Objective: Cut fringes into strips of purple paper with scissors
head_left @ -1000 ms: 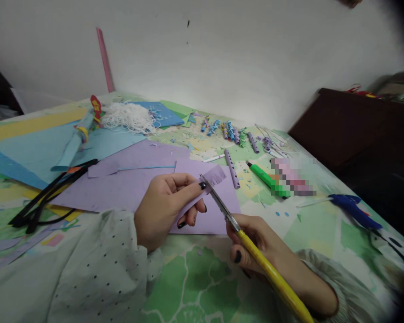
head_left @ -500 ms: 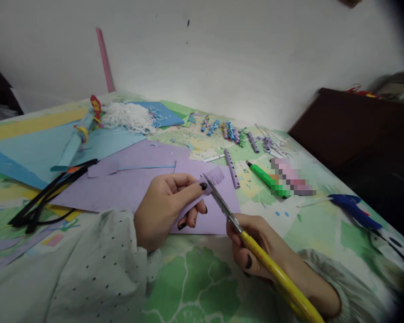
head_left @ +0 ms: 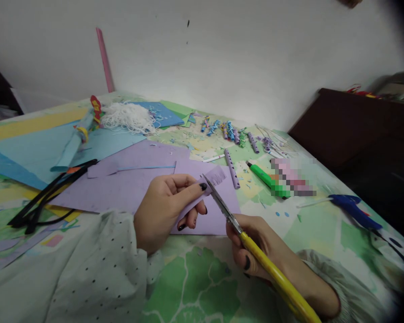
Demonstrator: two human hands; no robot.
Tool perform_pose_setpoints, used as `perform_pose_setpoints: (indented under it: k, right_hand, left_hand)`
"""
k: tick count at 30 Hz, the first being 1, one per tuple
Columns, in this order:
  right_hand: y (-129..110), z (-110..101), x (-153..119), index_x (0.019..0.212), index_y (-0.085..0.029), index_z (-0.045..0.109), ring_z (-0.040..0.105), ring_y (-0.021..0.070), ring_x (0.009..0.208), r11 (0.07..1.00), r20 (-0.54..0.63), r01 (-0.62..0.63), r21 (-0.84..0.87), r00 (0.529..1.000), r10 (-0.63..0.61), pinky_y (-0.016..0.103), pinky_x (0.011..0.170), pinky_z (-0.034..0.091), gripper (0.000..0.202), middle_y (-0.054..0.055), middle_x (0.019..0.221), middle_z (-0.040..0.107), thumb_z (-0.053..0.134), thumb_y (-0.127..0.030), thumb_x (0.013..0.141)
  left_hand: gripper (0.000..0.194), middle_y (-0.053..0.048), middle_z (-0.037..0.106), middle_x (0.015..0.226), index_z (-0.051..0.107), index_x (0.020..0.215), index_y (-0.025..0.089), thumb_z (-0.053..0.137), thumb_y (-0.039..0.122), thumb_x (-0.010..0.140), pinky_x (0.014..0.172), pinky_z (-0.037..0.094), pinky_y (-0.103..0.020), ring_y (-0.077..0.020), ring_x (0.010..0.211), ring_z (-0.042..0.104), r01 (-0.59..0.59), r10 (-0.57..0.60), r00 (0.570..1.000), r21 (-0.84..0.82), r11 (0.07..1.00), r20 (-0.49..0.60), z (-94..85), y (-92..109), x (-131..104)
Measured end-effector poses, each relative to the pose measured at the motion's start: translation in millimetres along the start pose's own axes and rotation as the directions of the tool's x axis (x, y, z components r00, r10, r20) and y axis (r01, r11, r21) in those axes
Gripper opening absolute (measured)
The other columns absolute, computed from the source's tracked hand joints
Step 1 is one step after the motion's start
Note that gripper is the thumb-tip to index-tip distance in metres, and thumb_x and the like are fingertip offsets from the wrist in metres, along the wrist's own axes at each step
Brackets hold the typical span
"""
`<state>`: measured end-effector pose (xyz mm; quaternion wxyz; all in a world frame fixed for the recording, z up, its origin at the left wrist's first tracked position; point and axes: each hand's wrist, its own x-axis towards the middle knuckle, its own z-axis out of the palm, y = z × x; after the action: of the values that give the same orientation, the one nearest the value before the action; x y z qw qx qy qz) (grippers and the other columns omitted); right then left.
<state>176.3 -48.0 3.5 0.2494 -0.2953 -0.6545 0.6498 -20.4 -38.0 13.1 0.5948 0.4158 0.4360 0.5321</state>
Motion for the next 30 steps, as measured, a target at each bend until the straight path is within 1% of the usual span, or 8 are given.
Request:
perform_pose_setpoints:
  k: [3,9,14,17,26,30]
  right_hand:
    - [1.0,-0.7,-1.6,0.072,-0.020,0.038,0.022,0.0085,0.056,1.000,0.003,0.007,-0.012,1.000,-0.007,0.022,0.046,0.018,0.043,-0.007,0.064,0.026,0.072,-0.045,0.080]
    - [-3.3,1.7,-0.7,0.070,-0.021,0.036,0.024,0.0093,0.057,0.999,-0.015,-0.031,-0.018,0.999,0.031,0.022,0.047,0.020,0.046,-0.007,0.065,0.027,0.069,-0.052,0.081]
    - [-3.6,1.9,2.4,0.068,-0.020,0.037,0.023,0.0095,0.056,0.996,-0.049,-0.039,-0.086,0.998,0.035,0.023,0.046,0.020,0.047,-0.007,0.062,0.028,0.068,-0.054,0.080]
    - [-1.0,1.1,2.2,0.067,-0.020,0.037,0.024,0.0098,0.056,0.990,-0.067,-0.049,-0.129,0.997,0.041,0.023,0.046,0.019,0.049,-0.007,0.062,0.028,0.066,-0.058,0.079]
    - [0.4,0.6,1.0,0.067,-0.020,0.037,0.026,0.0068,0.049,0.987,-0.085,-0.115,-0.109,0.991,0.106,0.021,0.042,0.019,0.052,-0.009,0.056,0.029,0.068,-0.061,0.076]
    - [-1.9,2.3,1.8,0.066,-0.020,0.036,0.024,0.0072,0.051,0.991,-0.072,-0.093,-0.093,0.994,0.086,0.021,0.043,0.019,0.051,-0.008,0.058,0.028,0.068,-0.059,0.076]
  left_hand:
    - [0.025,0.001,0.062,0.046,0.061,0.054,0.011,0.066,0.019,0.077,0.027,0.028,-0.007,-0.0016,0.028,0.045,0.000,0.000,1.000,0.003,1.000,-0.001,0.2,0.1,-0.6]
    - [0.026,0.000,0.062,0.046,0.061,0.053,0.011,0.064,0.019,0.078,0.027,0.028,-0.008,-0.0015,0.027,0.044,0.003,-0.003,1.000,0.004,1.000,-0.025,2.4,1.4,0.4]
    - [0.023,0.001,0.062,0.046,0.061,0.054,0.011,0.067,0.018,0.075,0.027,0.028,-0.008,-0.0017,0.027,0.044,0.010,-0.010,0.999,0.011,1.000,-0.033,2.3,1.8,0.1]
    - [0.023,0.001,0.061,0.046,0.061,0.054,0.011,0.066,0.018,0.075,0.027,0.027,-0.008,-0.0015,0.027,0.044,0.009,-0.008,0.999,0.016,1.000,-0.033,1.9,1.7,0.2]
    - [0.023,0.001,0.062,0.047,0.060,0.054,0.011,0.067,0.019,0.074,0.028,0.027,-0.008,-0.0016,0.028,0.044,0.010,-0.009,0.999,0.028,1.000,-0.036,1.2,0.6,0.9]
    - [0.023,0.001,0.062,0.048,0.060,0.055,0.011,0.067,0.019,0.075,0.028,0.027,-0.009,-0.0017,0.029,0.044,0.011,-0.011,0.999,0.029,1.000,-0.031,1.5,1.7,0.6]
